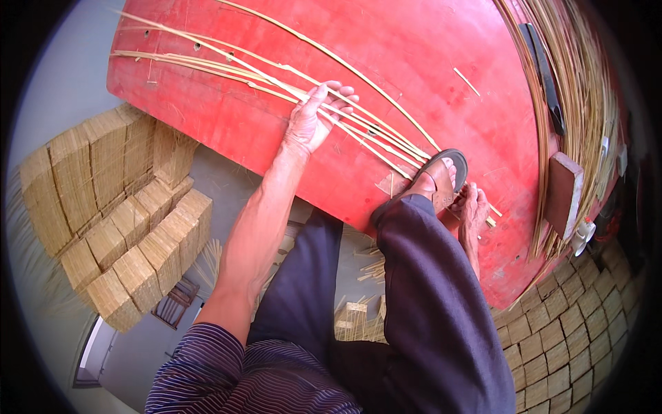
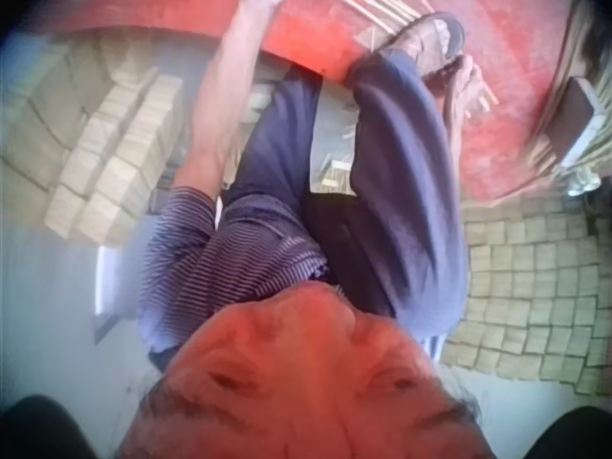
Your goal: The person weaves thin bamboo strips on a red work surface, interlacing them to form a grid pattern. They repeatedly pick up new strips and lay them across the existing weave, adjusting alignment by hand.
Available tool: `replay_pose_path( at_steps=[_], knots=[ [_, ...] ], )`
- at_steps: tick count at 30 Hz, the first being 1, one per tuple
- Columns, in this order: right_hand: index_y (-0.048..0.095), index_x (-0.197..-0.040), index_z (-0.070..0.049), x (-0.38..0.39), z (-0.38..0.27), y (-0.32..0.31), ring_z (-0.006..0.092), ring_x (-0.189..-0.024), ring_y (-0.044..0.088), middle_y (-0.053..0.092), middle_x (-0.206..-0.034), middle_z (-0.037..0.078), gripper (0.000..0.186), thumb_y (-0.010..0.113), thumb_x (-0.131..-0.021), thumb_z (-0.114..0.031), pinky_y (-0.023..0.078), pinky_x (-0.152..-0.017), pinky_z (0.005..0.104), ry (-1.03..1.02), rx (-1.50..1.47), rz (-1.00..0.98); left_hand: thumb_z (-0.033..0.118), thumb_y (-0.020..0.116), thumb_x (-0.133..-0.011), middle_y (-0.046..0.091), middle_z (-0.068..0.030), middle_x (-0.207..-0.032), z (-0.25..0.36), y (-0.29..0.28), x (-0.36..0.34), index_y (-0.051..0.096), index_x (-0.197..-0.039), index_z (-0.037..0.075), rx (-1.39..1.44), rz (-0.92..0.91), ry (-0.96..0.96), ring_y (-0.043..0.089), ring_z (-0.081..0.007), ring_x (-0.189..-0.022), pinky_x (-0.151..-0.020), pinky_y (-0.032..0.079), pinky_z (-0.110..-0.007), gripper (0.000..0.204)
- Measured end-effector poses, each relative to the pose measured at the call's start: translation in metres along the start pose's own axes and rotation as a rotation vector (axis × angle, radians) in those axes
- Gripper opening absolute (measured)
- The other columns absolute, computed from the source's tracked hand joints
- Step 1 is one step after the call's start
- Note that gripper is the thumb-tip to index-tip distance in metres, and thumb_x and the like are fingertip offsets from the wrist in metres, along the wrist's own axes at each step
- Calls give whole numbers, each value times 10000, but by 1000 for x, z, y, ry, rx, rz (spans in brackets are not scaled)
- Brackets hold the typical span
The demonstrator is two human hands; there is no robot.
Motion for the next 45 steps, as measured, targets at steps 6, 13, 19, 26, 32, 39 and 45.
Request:
replay_pose_path(
  at_steps=[6, 13, 19, 26, 32, 39, 45],
  knots=[
    [540, -666, -23, 12, -17, 8, 148, -517, 580, 603, -577, 91, 489, 640, -965, -397, 478, -503, 346, -13, 145, 126, 231, 571, -1018, 678, -172, -1128, -12, -5, -4, 605, -1141, 24, -51, 52, 49, 666, -319, -1083, -874, 590, -397, 243],
    [592, -706, -12, 14, -22, 9, 241, -619, 629, 631, -625, 132, 525, 591, -955, -474, 481, -635, 423, -81, 402, 134, 238, 584, -1011, 680, -173, -1112, -12, -14, -7, 585, -1139, 29, -49, 65, 46, 672, -322, -1071, -856, 596, -403, 245],
    [603, -726, 6, 14, -19, 7, 279, -632, 653, 641, -633, 155, 520, 574, -958, -458, 485, -641, 441, -264, 543, 144, 251, 572, -1018, 680, -172, -1107, -16, -11, -11, 573, -1114, 47, -73, 143, 21, 682, -311, -1043, -834, 599, -393, 226],
    [575, -710, 17, 31, -46, 8, 281, -549, 635, 602, -569, 173, 501, 592, -955, -420, 478, -602, 444, -28, 336, 118, 243, 560, -1023, 677, -177, -1116, -14, -13, -10, 568, -1113, 52, -68, 101, 60, 683, -317, -1043, -841, 597, -399, 211],
    [572, -713, 27, 23, -38, 9, 291, -557, 628, 605, -586, 185, 495, 586, -952, -406, 466, -587, 440, -96, 418, 155, 248, 559, -1024, 675, -179, -1116, -16, -12, -10, 564, -1127, 49, -66, 122, 63, 683, -317, -1042, -852, 593, -404, 224],
    [584, -749, 5, 7, -16, -2, 201, -517, 636, 634, -629, 123, 430, 610, -942, -379, 493, -480, 353, -84, 248, 17, 219, 571, -1016, 680, -173, -1108, -16, -1, -4, 583, -1128, 32, 2, 98, 70, 681, -309, -1039, -878, 578, -396, 218],
    [600, -797, 13, -74, -73, -16, 266, -543, 620, 629, -666, 219, 198, 633, -884, -162, 485, -537, 405, -451, 667, 63, 190, 587, -1001, 686, -161, -1123, 6, 2, 14, 603, -1163, 33, -25, 152, 182, 670, -309, -1077, -954, 544, -416, 226]
  ],
)
Point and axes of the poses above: each hand's wrist, its own x-axis away from the middle knuckle, its own y-axis out of the palm, z = x × y, the point moved 1 cm from there along -x, towards the middle knuckle
